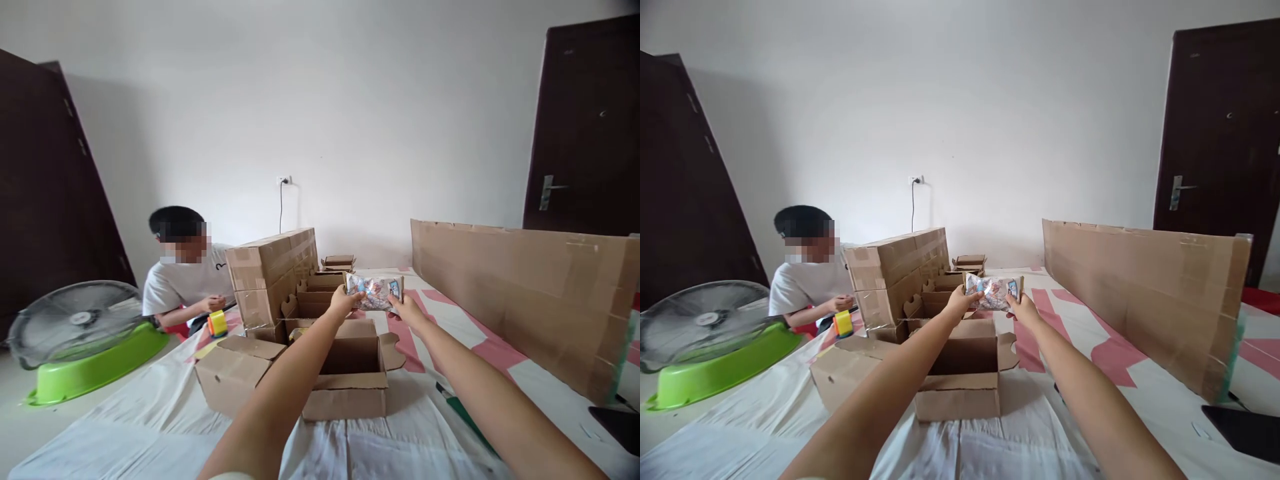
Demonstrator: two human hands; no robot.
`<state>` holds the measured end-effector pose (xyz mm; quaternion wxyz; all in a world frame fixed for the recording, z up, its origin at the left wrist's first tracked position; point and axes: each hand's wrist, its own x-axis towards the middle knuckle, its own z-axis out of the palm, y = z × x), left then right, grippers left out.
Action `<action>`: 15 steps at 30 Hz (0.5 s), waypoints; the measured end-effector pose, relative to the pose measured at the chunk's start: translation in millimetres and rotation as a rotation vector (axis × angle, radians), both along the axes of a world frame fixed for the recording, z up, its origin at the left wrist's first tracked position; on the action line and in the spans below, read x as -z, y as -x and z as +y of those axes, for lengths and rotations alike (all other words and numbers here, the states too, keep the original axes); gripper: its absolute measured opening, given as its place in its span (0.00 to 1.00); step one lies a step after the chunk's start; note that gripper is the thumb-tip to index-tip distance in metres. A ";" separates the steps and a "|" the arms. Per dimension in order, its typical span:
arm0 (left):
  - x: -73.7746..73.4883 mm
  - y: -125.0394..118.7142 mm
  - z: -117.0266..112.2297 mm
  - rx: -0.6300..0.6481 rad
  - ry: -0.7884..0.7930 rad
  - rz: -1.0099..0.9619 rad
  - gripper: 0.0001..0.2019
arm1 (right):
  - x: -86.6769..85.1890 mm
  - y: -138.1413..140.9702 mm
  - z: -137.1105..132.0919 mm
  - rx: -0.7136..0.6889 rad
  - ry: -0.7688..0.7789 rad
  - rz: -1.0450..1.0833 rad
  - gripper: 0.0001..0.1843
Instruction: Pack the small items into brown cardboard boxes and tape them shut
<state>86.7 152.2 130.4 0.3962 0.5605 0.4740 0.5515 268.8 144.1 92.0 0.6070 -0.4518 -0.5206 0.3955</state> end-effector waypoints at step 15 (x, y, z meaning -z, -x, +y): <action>152.5 7.1 -205.9 0.703 -0.985 0.975 0.20 | 158.7 -60.4 -109.7 -0.003 0.111 0.664 0.19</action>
